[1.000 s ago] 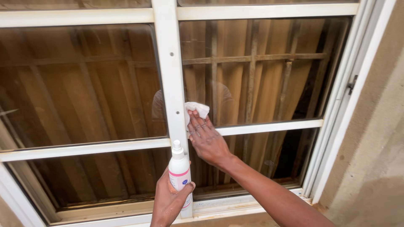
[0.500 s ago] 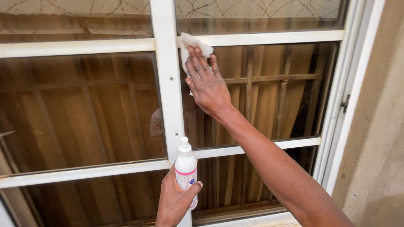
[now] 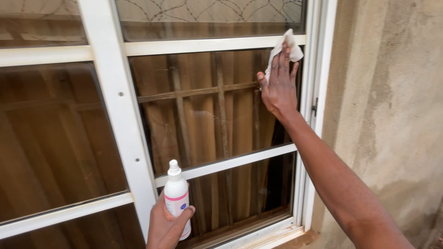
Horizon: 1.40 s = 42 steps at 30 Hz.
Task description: The person cleans a window by applying liquid from a bottle, wiping the glass and window frame with a cloth, and rinsing the cloth in a bucket of water.
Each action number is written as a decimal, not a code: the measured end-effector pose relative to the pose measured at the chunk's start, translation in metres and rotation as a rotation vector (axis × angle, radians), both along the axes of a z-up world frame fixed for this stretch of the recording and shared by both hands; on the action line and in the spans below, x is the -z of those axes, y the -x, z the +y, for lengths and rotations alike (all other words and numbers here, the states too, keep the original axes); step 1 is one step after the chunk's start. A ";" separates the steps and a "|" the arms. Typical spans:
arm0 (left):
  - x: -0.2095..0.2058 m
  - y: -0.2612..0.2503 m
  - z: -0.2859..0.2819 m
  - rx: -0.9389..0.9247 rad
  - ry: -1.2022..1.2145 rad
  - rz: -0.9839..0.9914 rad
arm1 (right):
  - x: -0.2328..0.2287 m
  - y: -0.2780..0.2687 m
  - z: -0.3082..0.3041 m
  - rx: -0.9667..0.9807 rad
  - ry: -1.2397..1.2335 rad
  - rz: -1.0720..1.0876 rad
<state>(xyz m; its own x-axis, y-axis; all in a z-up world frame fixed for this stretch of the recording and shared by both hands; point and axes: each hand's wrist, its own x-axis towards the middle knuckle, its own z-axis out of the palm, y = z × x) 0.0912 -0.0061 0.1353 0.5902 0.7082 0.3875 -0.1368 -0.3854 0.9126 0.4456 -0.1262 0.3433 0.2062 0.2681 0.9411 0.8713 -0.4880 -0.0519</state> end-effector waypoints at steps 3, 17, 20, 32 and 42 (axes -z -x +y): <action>0.003 -0.011 -0.001 -0.081 -0.025 0.035 | 0.002 -0.028 -0.022 0.026 -0.042 0.047; 0.021 -0.026 -0.027 -0.142 -0.083 -0.088 | 0.096 -0.049 -0.026 0.135 0.010 -0.055; 0.019 -0.028 -0.034 -0.184 -0.039 0.035 | 0.137 -0.045 -0.027 0.070 0.008 -0.015; 0.025 -0.021 -0.030 -0.111 -0.027 -0.038 | 0.229 -0.009 0.004 -0.041 -0.188 0.172; 0.047 -0.002 -0.025 -0.120 0.041 -0.027 | 0.243 0.122 0.031 -0.386 -0.132 0.144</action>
